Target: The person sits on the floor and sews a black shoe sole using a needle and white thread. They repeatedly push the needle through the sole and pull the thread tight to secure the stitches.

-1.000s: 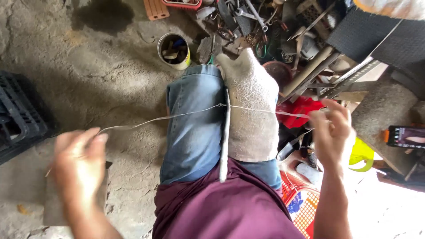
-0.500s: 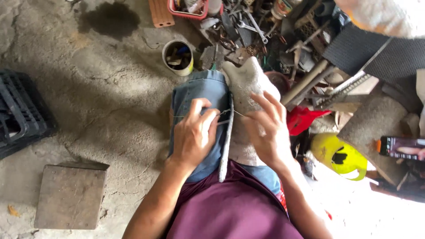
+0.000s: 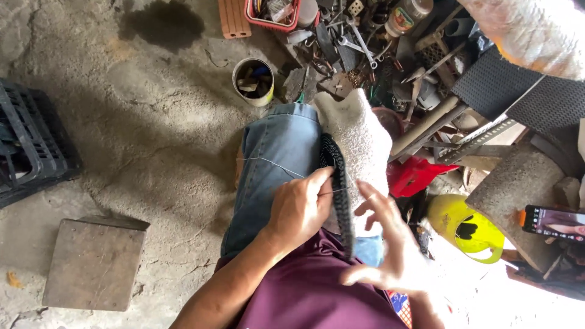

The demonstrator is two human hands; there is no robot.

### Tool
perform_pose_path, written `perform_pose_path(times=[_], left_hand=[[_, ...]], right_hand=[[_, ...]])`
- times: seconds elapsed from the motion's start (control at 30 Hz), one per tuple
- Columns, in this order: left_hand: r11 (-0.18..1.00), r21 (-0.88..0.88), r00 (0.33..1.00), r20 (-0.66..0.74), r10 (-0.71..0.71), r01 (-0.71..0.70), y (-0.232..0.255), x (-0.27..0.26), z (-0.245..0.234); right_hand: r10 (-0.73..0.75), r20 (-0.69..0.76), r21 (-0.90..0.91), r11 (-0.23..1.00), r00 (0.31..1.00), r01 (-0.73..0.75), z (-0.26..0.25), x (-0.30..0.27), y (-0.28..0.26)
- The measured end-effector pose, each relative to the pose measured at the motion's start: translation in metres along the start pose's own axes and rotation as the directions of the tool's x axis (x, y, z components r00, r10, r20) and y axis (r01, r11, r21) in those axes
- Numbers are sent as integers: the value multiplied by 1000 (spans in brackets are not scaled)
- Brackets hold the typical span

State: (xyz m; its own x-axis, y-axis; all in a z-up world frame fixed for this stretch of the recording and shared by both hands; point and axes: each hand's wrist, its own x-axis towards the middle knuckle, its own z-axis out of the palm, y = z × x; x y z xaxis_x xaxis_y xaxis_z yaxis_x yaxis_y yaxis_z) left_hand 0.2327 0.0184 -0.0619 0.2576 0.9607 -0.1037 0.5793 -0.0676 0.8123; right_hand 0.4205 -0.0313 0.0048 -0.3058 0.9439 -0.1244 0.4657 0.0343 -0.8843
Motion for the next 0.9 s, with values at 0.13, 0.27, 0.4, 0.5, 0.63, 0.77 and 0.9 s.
perform_pose_path(times=[0.13, 0.27, 0.4, 0.5, 0.63, 0.77, 0.9], left_hand=[[1000, -9, 1000, 15, 9, -9, 4, 3, 9], [999, -25, 999, 40, 25, -24, 8, 7, 9], [1000, -1, 999, 25, 26, -26, 7, 10, 13], [998, 14, 998, -13, 54, -54, 4, 7, 15], [990, -72, 991, -69, 116, -121, 8, 6, 3], [989, -96, 991, -74, 110, -117, -2, -6, -11], [982, -176, 997, 39, 71, -63, 6, -15, -32]], right_hand=[[48, -40, -175, 983, 998, -54, 13, -7, 4], [153, -116, -81, 983, 981, -162, 14, -6, 1], [92, -169, -43, 994, 981, -100, 17, -2, 6], [39, -190, -62, 997, 981, -52, 20, -3, 9], [118, -287, 86, 992, 951, -97, 26, -5, 21], [223, -422, 300, 949, 879, -97, 29, -24, 71], [248, -475, 386, 921, 844, -54, 36, -15, 69]])
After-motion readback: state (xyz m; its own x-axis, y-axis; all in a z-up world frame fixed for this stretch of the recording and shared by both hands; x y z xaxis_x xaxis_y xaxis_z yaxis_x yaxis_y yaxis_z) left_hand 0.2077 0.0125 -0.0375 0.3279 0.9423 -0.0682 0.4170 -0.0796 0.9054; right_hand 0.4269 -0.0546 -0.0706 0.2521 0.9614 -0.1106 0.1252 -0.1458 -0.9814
